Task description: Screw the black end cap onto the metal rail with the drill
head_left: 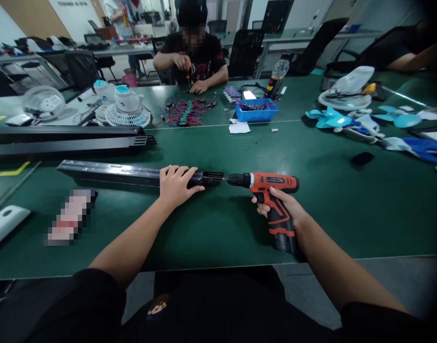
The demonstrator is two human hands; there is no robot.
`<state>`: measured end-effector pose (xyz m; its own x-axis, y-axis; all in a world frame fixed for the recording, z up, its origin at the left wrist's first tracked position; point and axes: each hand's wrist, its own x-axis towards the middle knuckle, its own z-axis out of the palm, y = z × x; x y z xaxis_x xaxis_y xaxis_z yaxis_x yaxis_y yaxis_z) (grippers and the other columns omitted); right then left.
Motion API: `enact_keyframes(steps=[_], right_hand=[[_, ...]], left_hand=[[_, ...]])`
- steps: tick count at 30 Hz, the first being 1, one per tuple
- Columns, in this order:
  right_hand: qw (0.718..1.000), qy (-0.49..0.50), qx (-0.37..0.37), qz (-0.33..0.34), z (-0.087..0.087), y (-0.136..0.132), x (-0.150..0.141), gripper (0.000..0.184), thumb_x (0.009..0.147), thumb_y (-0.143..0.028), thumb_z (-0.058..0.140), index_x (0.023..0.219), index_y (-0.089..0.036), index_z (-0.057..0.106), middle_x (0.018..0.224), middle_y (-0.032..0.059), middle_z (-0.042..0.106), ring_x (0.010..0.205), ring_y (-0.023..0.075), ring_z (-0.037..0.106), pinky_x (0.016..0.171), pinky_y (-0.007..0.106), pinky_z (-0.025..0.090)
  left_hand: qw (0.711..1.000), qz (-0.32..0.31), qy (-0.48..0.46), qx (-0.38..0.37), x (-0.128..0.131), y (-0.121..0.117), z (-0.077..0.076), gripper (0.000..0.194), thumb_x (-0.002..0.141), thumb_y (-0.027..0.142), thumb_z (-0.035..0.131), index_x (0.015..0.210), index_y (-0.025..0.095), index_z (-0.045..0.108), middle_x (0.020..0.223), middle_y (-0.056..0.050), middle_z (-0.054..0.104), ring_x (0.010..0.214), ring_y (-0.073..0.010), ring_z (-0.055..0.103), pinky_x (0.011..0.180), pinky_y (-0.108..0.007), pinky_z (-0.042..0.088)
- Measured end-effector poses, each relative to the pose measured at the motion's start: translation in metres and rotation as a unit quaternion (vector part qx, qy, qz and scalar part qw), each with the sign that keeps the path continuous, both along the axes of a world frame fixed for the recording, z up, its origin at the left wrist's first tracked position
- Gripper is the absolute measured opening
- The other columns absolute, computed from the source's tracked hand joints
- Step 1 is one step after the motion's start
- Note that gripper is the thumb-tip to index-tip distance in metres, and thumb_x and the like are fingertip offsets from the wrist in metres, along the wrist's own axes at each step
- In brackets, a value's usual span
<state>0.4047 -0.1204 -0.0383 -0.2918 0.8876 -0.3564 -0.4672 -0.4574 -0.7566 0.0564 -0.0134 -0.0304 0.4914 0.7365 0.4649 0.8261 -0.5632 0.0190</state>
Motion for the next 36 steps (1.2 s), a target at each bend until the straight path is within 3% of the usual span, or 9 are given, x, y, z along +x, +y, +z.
enact_keyframes(steps=[10, 17, 24, 27, 32, 36], right_hand=[[1.000, -0.007, -0.012, 0.001, -0.001, -0.003, 0.005, 0.041, 0.084, -0.044, 0.082, 0.112, -0.016, 0.072, 0.077, 0.0060, 0.074, 0.060, 0.0164, 0.059, 0.058, 0.029, 0.052], [0.999, -0.031, -0.030, 0.031, -0.007, -0.009, 0.016, 0.044, 0.086, -0.052, 0.079, 0.104, -0.013, 0.075, 0.068, 0.0067, 0.070, 0.064, 0.0189, 0.064, 0.056, 0.028, 0.050], [0.999, -0.034, -0.007, 0.010, -0.006, -0.011, 0.015, 0.039, 0.086, -0.051, 0.077, 0.102, -0.015, 0.075, 0.069, 0.0068, 0.070, 0.059, 0.0175, 0.058, 0.055, 0.029, 0.046], [1.000, -0.018, -0.004, 0.012, -0.001, -0.009, 0.011, 0.038, 0.087, -0.051, 0.075, 0.100, -0.016, 0.073, 0.068, 0.0063, 0.069, 0.056, 0.0165, 0.054, 0.055, 0.030, 0.046], [1.000, -0.014, -0.016, 0.005, 0.000, -0.009, 0.009, 0.039, 0.086, -0.052, 0.075, 0.097, -0.015, 0.072, 0.063, 0.0050, 0.065, 0.054, 0.0163, 0.053, 0.053, 0.030, 0.045], [0.999, -0.025, -0.038, 0.021, -0.003, -0.011, 0.010, 0.041, 0.088, -0.056, 0.075, 0.093, -0.016, 0.072, 0.054, 0.0013, 0.057, 0.054, 0.0164, 0.054, 0.051, 0.028, 0.045]], left_hand=[[1.000, -0.018, -0.001, 0.002, -0.002, 0.002, 0.002, 0.057, 0.090, 0.073, 0.066, 0.125, 0.028, 0.071, 0.119, -0.009, 0.079, 0.111, -0.0362, 0.065, 0.102, -0.052, 0.041], [0.999, -0.029, -0.013, 0.016, -0.001, -0.004, 0.001, 0.058, 0.090, 0.072, 0.067, 0.125, 0.026, 0.073, 0.120, -0.010, 0.079, 0.111, -0.0363, 0.067, 0.104, -0.054, 0.042], [0.999, -0.029, -0.041, 0.000, 0.002, -0.005, 0.004, 0.059, 0.087, 0.072, 0.071, 0.125, 0.027, 0.074, 0.120, -0.009, 0.080, 0.111, -0.0353, 0.070, 0.106, -0.053, 0.043], [0.998, -0.036, -0.052, -0.006, 0.002, -0.007, 0.006, 0.057, 0.087, 0.068, 0.073, 0.126, 0.027, 0.074, 0.121, -0.009, 0.080, 0.113, -0.0343, 0.071, 0.113, -0.056, 0.038], [0.998, -0.039, -0.042, 0.000, -0.001, -0.006, 0.008, 0.063, 0.086, 0.067, 0.076, 0.135, 0.028, 0.069, 0.122, -0.009, 0.080, 0.116, -0.0367, 0.071, 0.123, -0.066, 0.019], [0.999, -0.045, -0.008, -0.020, -0.003, -0.002, 0.012, 0.059, 0.086, 0.068, 0.074, 0.128, 0.027, 0.071, 0.118, -0.010, 0.080, 0.110, -0.0352, 0.072, 0.117, -0.060, 0.031]])
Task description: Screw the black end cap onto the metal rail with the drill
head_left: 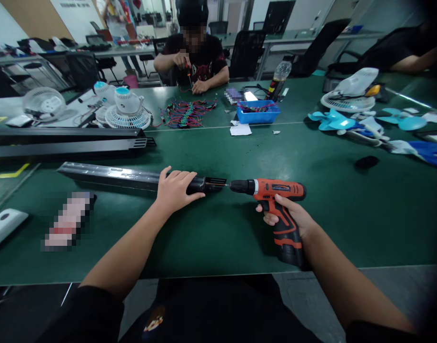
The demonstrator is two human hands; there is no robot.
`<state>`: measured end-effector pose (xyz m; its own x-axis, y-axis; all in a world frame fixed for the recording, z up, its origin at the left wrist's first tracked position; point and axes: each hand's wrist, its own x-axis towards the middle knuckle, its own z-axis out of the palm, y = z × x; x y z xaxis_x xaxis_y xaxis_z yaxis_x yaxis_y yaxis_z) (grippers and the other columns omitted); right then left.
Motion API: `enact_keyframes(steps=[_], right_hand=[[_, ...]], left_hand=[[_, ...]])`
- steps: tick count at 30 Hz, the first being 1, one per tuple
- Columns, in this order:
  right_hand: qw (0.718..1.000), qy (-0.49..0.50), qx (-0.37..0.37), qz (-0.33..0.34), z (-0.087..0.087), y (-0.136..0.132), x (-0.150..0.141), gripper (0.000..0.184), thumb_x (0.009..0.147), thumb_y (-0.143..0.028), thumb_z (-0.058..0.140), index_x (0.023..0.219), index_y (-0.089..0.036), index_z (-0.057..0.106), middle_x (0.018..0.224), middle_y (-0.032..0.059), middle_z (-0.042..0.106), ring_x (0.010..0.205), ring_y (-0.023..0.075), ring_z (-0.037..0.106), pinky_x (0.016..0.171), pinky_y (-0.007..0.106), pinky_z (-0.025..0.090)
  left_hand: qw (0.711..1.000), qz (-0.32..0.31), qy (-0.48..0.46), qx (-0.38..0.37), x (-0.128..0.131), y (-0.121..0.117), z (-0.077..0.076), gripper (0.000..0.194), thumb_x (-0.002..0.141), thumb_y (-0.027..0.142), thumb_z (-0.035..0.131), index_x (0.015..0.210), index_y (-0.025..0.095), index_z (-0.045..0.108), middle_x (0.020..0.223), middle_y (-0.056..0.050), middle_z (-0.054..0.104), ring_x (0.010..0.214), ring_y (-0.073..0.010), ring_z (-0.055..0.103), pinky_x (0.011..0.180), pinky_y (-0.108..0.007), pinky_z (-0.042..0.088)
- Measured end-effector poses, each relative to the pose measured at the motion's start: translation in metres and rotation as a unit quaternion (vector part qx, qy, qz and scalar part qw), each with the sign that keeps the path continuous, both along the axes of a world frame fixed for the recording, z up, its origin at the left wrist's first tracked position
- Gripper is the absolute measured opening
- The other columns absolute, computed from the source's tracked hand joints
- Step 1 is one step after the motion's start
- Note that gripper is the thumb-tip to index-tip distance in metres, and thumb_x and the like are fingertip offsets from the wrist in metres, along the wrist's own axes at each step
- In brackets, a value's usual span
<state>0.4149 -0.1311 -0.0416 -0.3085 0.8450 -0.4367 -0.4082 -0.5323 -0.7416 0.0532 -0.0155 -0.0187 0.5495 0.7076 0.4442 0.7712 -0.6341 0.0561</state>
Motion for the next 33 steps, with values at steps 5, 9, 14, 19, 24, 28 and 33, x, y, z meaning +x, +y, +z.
enact_keyframes(steps=[5, 9, 14, 19, 24, 28, 33], right_hand=[[0.999, -0.030, -0.011, -0.010, 0.000, -0.001, 0.000, 0.043, 0.089, -0.057, 0.074, 0.094, -0.014, 0.073, 0.056, 0.0024, 0.058, 0.053, 0.0159, 0.053, 0.047, 0.027, 0.043], [0.999, -0.032, -0.024, -0.013, 0.000, 0.000, -0.001, 0.040, 0.088, -0.054, 0.075, 0.090, -0.014, 0.073, 0.052, 0.0013, 0.056, 0.051, 0.0152, 0.052, 0.045, 0.026, 0.041], [0.999, -0.038, -0.020, -0.020, 0.001, -0.001, -0.002, 0.037, 0.088, -0.051, 0.075, 0.088, -0.014, 0.074, 0.050, 0.0007, 0.056, 0.050, 0.0151, 0.053, 0.045, 0.025, 0.042], [0.999, -0.040, -0.009, -0.008, 0.000, -0.002, -0.001, 0.038, 0.090, -0.051, 0.073, 0.093, -0.014, 0.073, 0.053, 0.0010, 0.055, 0.053, 0.0157, 0.051, 0.048, 0.027, 0.041], [0.999, 0.004, 0.026, 0.032, -0.002, -0.003, 0.000, 0.045, 0.085, -0.055, 0.077, 0.103, -0.014, 0.074, 0.058, 0.0007, 0.052, 0.059, 0.0168, 0.047, 0.054, 0.029, 0.043], [0.998, 0.017, 0.035, 0.048, 0.003, -0.004, -0.004, 0.048, 0.083, -0.060, 0.079, 0.102, -0.016, 0.074, 0.058, -0.0013, 0.046, 0.058, 0.0163, 0.042, 0.054, 0.029, 0.043], [0.998, 0.024, 0.054, 0.016, 0.007, -0.006, -0.010, 0.037, 0.085, -0.055, 0.079, 0.097, -0.021, 0.068, 0.075, 0.0022, 0.056, 0.055, 0.0133, 0.037, 0.053, 0.029, 0.046]], left_hand=[[1.000, 0.010, 0.016, -0.013, 0.002, 0.001, 0.001, 0.060, 0.085, 0.075, 0.069, 0.121, 0.027, 0.072, 0.114, -0.010, 0.079, 0.110, -0.0361, 0.069, 0.104, -0.054, 0.041], [1.000, 0.021, -0.002, 0.001, 0.004, 0.001, -0.001, 0.061, 0.085, 0.078, 0.068, 0.118, 0.027, 0.073, 0.119, -0.011, 0.077, 0.112, -0.0353, 0.068, 0.104, -0.053, 0.041], [1.000, 0.028, 0.006, 0.002, 0.005, 0.002, -0.002, 0.063, 0.084, 0.080, 0.066, 0.117, 0.026, 0.073, 0.112, -0.010, 0.077, 0.107, -0.0343, 0.069, 0.104, -0.052, 0.041], [1.000, 0.026, 0.014, 0.001, 0.005, 0.002, 0.000, 0.064, 0.084, 0.080, 0.066, 0.114, 0.024, 0.073, 0.102, -0.009, 0.077, 0.101, -0.0335, 0.070, 0.101, -0.050, 0.044], [1.000, 0.021, 0.011, -0.006, 0.005, 0.001, 0.001, 0.064, 0.085, 0.078, 0.066, 0.119, 0.025, 0.072, 0.105, -0.009, 0.078, 0.100, -0.0333, 0.070, 0.103, -0.050, 0.043], [1.000, 0.017, 0.022, -0.011, 0.004, 0.001, 0.002, 0.063, 0.087, 0.077, 0.066, 0.123, 0.027, 0.071, 0.109, -0.009, 0.079, 0.104, -0.0331, 0.070, 0.102, -0.049, 0.042], [0.999, 0.017, 0.027, -0.018, 0.003, 0.003, 0.002, 0.057, 0.087, 0.075, 0.067, 0.120, 0.028, 0.072, 0.110, -0.008, 0.079, 0.106, -0.0343, 0.070, 0.100, -0.050, 0.043]])
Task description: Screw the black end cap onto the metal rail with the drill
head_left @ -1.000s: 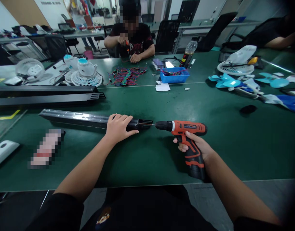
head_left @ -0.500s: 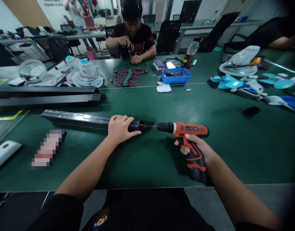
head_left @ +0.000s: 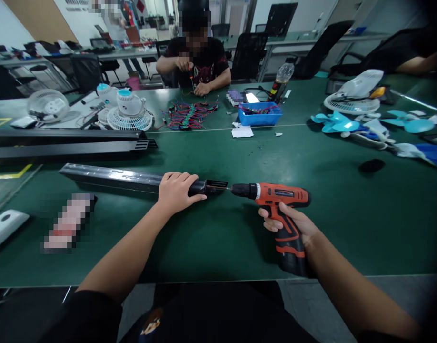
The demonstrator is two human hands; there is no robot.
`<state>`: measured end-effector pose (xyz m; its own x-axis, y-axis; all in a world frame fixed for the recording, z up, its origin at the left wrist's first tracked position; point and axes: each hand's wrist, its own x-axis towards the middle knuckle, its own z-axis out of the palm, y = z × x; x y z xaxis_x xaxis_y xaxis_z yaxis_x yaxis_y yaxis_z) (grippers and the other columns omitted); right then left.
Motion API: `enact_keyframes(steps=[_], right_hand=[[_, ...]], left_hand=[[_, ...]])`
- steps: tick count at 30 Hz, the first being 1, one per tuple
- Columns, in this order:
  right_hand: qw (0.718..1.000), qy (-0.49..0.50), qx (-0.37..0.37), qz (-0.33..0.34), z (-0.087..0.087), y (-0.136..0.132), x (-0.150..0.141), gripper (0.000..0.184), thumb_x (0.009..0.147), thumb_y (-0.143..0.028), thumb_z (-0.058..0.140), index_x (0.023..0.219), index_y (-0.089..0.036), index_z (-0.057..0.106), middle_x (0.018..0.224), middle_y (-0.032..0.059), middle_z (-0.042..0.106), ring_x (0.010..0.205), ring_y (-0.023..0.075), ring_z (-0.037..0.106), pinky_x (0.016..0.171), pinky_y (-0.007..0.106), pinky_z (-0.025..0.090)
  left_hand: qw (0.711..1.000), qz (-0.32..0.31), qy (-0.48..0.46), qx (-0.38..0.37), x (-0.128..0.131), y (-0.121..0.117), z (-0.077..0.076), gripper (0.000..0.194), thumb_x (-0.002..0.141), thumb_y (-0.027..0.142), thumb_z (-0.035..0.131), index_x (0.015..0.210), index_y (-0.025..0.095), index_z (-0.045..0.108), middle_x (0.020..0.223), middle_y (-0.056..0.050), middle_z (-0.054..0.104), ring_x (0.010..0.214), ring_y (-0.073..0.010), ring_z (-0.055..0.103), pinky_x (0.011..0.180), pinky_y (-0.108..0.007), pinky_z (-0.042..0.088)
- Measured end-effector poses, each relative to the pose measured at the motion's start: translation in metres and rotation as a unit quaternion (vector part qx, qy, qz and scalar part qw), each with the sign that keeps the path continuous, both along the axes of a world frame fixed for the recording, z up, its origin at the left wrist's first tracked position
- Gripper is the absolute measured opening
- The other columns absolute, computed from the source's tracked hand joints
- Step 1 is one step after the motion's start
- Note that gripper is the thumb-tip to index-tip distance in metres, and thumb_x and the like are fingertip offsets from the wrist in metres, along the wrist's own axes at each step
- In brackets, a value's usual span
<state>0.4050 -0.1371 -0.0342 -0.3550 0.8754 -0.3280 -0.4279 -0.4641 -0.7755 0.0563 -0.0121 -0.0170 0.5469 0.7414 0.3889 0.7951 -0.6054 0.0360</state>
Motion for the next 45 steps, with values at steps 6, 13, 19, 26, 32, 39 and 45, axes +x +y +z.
enact_keyframes(steps=[6, 13, 19, 26, 32, 39, 45], right_hand=[[1.000, 0.028, -0.004, -0.006, -0.0027, -0.0006, -0.0004, 0.037, 0.082, -0.053, 0.084, 0.093, -0.021, 0.069, 0.084, 0.0034, 0.058, 0.056, 0.0114, 0.034, 0.055, 0.029, 0.047], [1.000, 0.020, -0.006, 0.003, -0.0023, -0.0001, 0.0002, 0.036, 0.084, -0.053, 0.082, 0.093, -0.021, 0.066, 0.082, 0.0033, 0.058, 0.057, 0.0123, 0.035, 0.057, 0.031, 0.045], [1.000, 0.020, -0.004, -0.009, -0.0005, -0.0019, -0.0010, 0.035, 0.084, -0.052, 0.082, 0.098, -0.022, 0.068, 0.087, 0.0044, 0.061, 0.056, 0.0119, 0.035, 0.056, 0.030, 0.045], [0.999, 0.037, -0.018, -0.010, -0.0011, -0.0006, -0.0010, 0.039, 0.079, -0.051, 0.088, 0.098, -0.020, 0.074, 0.088, 0.0050, 0.064, 0.057, 0.0109, 0.036, 0.053, 0.027, 0.046], [0.999, 0.037, -0.024, -0.025, -0.0036, -0.0003, -0.0019, 0.038, 0.078, -0.047, 0.089, 0.097, -0.018, 0.074, 0.091, 0.0043, 0.064, 0.056, 0.0084, 0.036, 0.055, 0.025, 0.047], [0.998, 0.054, -0.025, -0.029, -0.0039, -0.0016, -0.0024, 0.035, 0.080, -0.046, 0.089, 0.093, -0.018, 0.073, 0.086, 0.0024, 0.062, 0.055, 0.0081, 0.037, 0.056, 0.025, 0.049], [0.999, 0.041, -0.004, -0.025, -0.0044, -0.0018, -0.0004, 0.035, 0.084, -0.046, 0.085, 0.100, -0.017, 0.075, 0.086, 0.0048, 0.067, 0.054, 0.0088, 0.042, 0.055, 0.025, 0.049]], left_hand=[[1.000, -0.002, 0.000, 0.004, -0.0004, -0.0006, 0.0003, 0.059, 0.088, 0.075, 0.067, 0.120, 0.026, 0.073, 0.110, -0.008, 0.079, 0.104, -0.0335, 0.071, 0.100, -0.049, 0.043], [1.000, 0.005, 0.003, 0.002, 0.0002, -0.0005, 0.0008, 0.057, 0.086, 0.075, 0.068, 0.118, 0.028, 0.073, 0.108, -0.007, 0.079, 0.103, -0.0330, 0.071, 0.099, -0.049, 0.043], [1.000, 0.006, 0.001, 0.003, 0.0001, -0.0003, 0.0005, 0.059, 0.085, 0.076, 0.069, 0.118, 0.028, 0.073, 0.107, -0.007, 0.079, 0.103, -0.0335, 0.070, 0.098, -0.050, 0.044], [1.000, 0.005, 0.000, 0.007, -0.0005, 0.0000, -0.0006, 0.060, 0.085, 0.078, 0.068, 0.118, 0.028, 0.072, 0.107, -0.007, 0.079, 0.102, -0.0332, 0.070, 0.098, -0.049, 0.043], [1.000, 0.007, -0.002, 0.007, -0.0005, 0.0002, -0.0010, 0.059, 0.085, 0.077, 0.068, 0.118, 0.029, 0.072, 0.107, -0.007, 0.079, 0.102, -0.0335, 0.070, 0.098, -0.050, 0.044], [1.000, 0.011, 0.004, 0.008, -0.0003, -0.0001, -0.0008, 0.060, 0.086, 0.078, 0.066, 0.117, 0.027, 0.071, 0.106, -0.006, 0.078, 0.102, -0.0324, 0.070, 0.099, -0.048, 0.043], [1.000, 0.012, 0.008, 0.009, -0.0009, -0.0002, -0.0009, 0.063, 0.086, 0.079, 0.066, 0.118, 0.026, 0.070, 0.106, -0.006, 0.078, 0.102, -0.0320, 0.070, 0.099, -0.048, 0.042]])
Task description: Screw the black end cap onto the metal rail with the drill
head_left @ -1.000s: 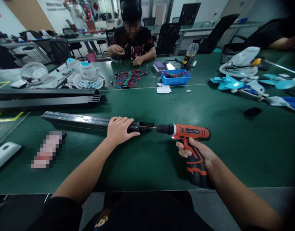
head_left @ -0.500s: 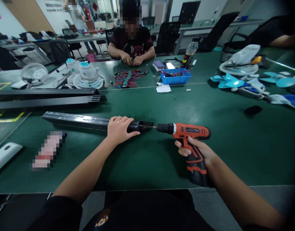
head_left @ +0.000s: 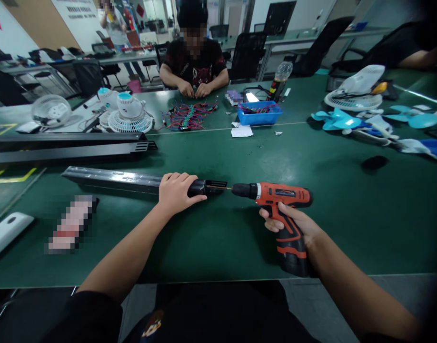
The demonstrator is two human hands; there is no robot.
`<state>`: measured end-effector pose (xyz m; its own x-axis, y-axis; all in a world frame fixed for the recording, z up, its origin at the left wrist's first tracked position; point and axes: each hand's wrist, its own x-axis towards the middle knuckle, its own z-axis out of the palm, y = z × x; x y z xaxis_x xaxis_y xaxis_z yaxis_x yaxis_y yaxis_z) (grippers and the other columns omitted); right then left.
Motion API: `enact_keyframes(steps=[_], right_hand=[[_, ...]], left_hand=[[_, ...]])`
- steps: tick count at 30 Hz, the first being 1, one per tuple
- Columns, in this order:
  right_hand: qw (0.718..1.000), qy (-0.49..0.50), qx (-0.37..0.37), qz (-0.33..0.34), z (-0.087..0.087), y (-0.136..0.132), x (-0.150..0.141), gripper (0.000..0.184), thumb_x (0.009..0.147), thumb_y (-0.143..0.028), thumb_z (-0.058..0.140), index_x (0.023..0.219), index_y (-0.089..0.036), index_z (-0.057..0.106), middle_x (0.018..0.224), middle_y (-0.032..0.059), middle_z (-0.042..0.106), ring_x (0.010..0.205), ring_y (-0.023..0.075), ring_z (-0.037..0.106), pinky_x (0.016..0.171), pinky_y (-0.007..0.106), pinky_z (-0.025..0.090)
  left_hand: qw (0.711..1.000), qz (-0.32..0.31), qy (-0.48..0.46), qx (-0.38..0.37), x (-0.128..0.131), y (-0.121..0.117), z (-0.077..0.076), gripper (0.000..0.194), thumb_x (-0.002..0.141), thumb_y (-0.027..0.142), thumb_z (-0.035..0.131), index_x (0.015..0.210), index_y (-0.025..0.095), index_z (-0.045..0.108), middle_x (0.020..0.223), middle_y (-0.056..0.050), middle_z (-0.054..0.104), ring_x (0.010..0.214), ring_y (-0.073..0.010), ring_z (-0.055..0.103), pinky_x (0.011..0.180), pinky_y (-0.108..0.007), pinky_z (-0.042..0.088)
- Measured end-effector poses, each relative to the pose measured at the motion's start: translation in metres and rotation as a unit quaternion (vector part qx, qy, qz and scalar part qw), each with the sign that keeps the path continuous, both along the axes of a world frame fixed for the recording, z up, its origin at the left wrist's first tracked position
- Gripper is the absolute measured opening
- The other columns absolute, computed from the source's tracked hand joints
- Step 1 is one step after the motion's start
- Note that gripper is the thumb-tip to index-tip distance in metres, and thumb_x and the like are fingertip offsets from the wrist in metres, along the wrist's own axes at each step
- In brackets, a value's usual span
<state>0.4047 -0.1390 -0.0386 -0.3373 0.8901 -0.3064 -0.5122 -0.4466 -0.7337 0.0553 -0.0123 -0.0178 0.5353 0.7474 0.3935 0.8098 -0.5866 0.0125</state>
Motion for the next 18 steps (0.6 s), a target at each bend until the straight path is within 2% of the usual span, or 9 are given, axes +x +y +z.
enact_keyframes(steps=[4, 5, 7, 10, 18], right_hand=[[0.999, -0.040, -0.021, 0.025, -0.0005, -0.0008, 0.0047, 0.041, 0.085, -0.049, 0.084, 0.101, -0.011, 0.078, 0.061, 0.0028, 0.060, 0.057, 0.0133, 0.050, 0.050, 0.023, 0.046], [0.998, -0.050, -0.031, 0.018, -0.0003, -0.0010, 0.0055, 0.043, 0.085, -0.047, 0.084, 0.105, -0.011, 0.078, 0.064, 0.0043, 0.064, 0.057, 0.0131, 0.052, 0.050, 0.023, 0.045], [0.997, -0.066, -0.041, -0.005, 0.0003, -0.0013, 0.0061, 0.044, 0.082, -0.044, 0.086, 0.112, -0.012, 0.077, 0.084, 0.0096, 0.075, 0.058, 0.0112, 0.053, 0.050, 0.022, 0.045], [0.996, -0.075, -0.050, -0.014, 0.0014, -0.0012, 0.0057, 0.045, 0.080, -0.040, 0.087, 0.114, -0.012, 0.076, 0.107, 0.0151, 0.079, 0.058, 0.0100, 0.055, 0.052, 0.023, 0.049], [0.995, -0.069, -0.070, -0.021, -0.0002, -0.0002, 0.0068, 0.043, 0.079, -0.041, 0.088, 0.109, -0.012, 0.078, 0.116, 0.0188, 0.079, 0.058, 0.0097, 0.055, 0.052, 0.024, 0.051]], left_hand=[[1.000, 0.001, -0.002, 0.000, -0.0005, 0.0005, -0.0007, 0.062, 0.086, 0.080, 0.065, 0.118, 0.027, 0.070, 0.107, -0.006, 0.078, 0.103, -0.0319, 0.069, 0.099, -0.047, 0.042], [1.000, 0.001, -0.003, 0.001, -0.0006, 0.0006, -0.0008, 0.062, 0.086, 0.080, 0.065, 0.118, 0.027, 0.071, 0.106, -0.006, 0.078, 0.102, -0.0318, 0.069, 0.098, -0.047, 0.042], [1.000, 0.000, -0.004, 0.004, -0.0005, 0.0006, -0.0007, 0.063, 0.086, 0.080, 0.065, 0.117, 0.026, 0.071, 0.105, -0.006, 0.078, 0.102, -0.0319, 0.069, 0.098, -0.047, 0.042], [1.000, -0.002, -0.005, 0.004, -0.0004, 0.0004, -0.0003, 0.063, 0.086, 0.079, 0.065, 0.117, 0.025, 0.072, 0.104, -0.007, 0.078, 0.101, -0.0321, 0.069, 0.098, -0.048, 0.042], [1.000, -0.001, -0.004, 0.003, 0.0001, 0.0001, -0.0001, 0.062, 0.085, 0.079, 0.067, 0.117, 0.025, 0.071, 0.105, -0.006, 0.078, 0.102, -0.0320, 0.069, 0.098, -0.048, 0.042]])
